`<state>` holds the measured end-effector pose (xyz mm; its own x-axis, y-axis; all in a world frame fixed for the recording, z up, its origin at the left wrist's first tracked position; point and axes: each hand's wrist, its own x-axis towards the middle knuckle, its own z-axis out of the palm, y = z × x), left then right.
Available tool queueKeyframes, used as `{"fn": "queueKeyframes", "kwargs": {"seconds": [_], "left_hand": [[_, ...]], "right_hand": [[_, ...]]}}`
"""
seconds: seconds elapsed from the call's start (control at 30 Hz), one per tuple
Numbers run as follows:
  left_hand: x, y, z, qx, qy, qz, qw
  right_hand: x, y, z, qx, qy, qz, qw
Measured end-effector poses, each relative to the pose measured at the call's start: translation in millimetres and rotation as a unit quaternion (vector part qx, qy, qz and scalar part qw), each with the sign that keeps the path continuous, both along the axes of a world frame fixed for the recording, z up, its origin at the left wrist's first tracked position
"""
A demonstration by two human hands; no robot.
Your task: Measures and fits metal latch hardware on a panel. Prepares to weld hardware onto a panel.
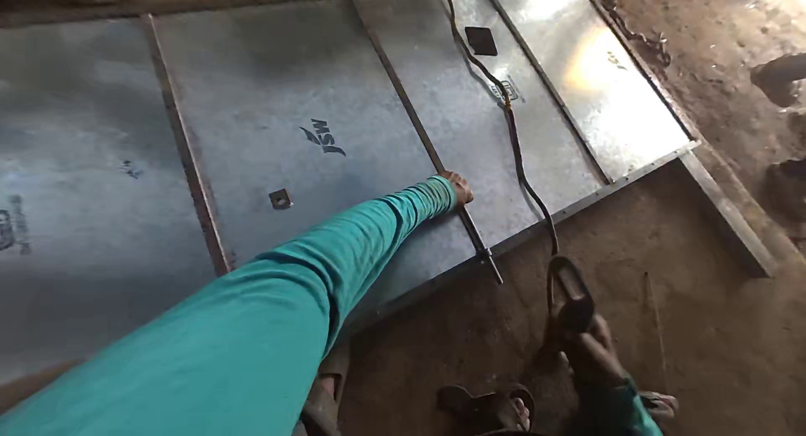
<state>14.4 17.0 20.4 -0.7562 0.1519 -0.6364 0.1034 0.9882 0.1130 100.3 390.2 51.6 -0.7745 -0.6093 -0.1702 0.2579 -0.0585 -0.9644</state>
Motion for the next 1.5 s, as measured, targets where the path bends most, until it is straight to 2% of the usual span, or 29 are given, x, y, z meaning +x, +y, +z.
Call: {"fn": "queueKeyframes", "kwargs": {"seconds": [0.13, 0.27, 0.33, 0.4, 0.47, 0.53, 0.63, 0.7, 0.77, 0.83, 0.93, 1.03, 1.1, 1.13, 1.23, 1.33, 1.43, 1.5], "left_hand": [[-0.5, 0.7, -3.3, -0.005, 0.003, 0.0, 1.0], [-0.1, -0.6, -4.6, 0.003, 0.006, -0.001, 1.0], [-0.5, -0.7, -6.6, 0.01, 0.006, 0.002, 1.0], [-0.5, -1.1, -8.4, 0.016, 0.01, 0.0, 1.0], [0.7, -0.9, -7.1, 0.019, 0.011, -0.011, 1.0], [-0.1, -1.4, -7.7, 0.022, 0.013, -0.014, 1.0], [-1.5, -1.3, -7.7, 0.03, -0.001, 0.006, 1.0], [-0.7, -0.5, -11.0, 0.037, -0.001, 0.004, 0.999], [-2.5, 0.6, -11.4, 0.034, -0.003, -0.006, 0.999], [-4.5, 0.5, -9.6, 0.027, -0.005, -0.011, 1.0], [-3.3, 0.2, -8.0, 0.026, 0.001, -0.005, 1.0], [0.2, 1.0, -3.3, 0.021, 0.003, -0.003, 1.0], [-0.8, 1.4, 1.5, 0.019, -0.006, -0.001, 1.0], [-1.3, 1.8, 3.7, 0.016, -0.009, -0.002, 1.0], [-1.8, 2.0, 6.9, 0.017, -0.01, -0.001, 1.0], [0.4, 1.7, 4.0, 0.041, 0.002, 0.019, 0.999], [-1.0, -1.2, 0.9, 0.043, 0.009, 0.028, 0.999], [-2.5, -0.9, -1.1, 0.04, 0.003, 0.027, 0.999]], "right_hand": [[-49.4, -5.0, 57.2, -0.075, 0.029, -0.071, 0.994], [-68.4, -11.9, 102.4, -0.089, 0.119, -0.142, 0.979], [-66.7, -22.3, 121.5, -0.11, 0.085, -0.15, 0.979], [-61.8, -35.1, 134.2, -0.087, -0.005, -0.151, 0.985], [-66.2, -33.6, 125.1, -0.069, -0.092, -0.091, 0.989], [-66.8, -36.4, 114.7, -0.088, -0.128, -0.062, 0.986], [-59.1, -46.6, 133.5, -0.113, -0.023, -0.168, 0.979], [-77.8, -29.4, 137.0, -0.177, 0.046, -0.162, 0.97], [-94.7, -23.5, 141.8, -0.214, 0.028, -0.112, 0.97], [-95.0, -32.6, 141.2, -0.186, -0.01, -0.077, 0.979], [-86.3, -57.3, 143.0, -0.088, -0.012, -0.038, 0.995], [-104.1, -72.8, 157.7, -0.073, 0.084, -0.035, 0.993], [-129.4, -83.9, 163.1, -0.079, 0.17, -0.004, 0.982], [-138.9, -91.1, 163.3, -0.048, 0.184, 0.026, 0.981], [-150.6, -126.4, 146.7, 0.125, 0.162, 0.123, 0.971], [-144.6, -162.3, 84.5, 0.331, 0.198, 0.208, 0.899], [-141.0, -165.9, 6.5, 0.373, 0.245, 0.224, 0.866], [-138.9, -159.6, -22.6, 0.399, 0.266, 0.229, 0.847]]}}
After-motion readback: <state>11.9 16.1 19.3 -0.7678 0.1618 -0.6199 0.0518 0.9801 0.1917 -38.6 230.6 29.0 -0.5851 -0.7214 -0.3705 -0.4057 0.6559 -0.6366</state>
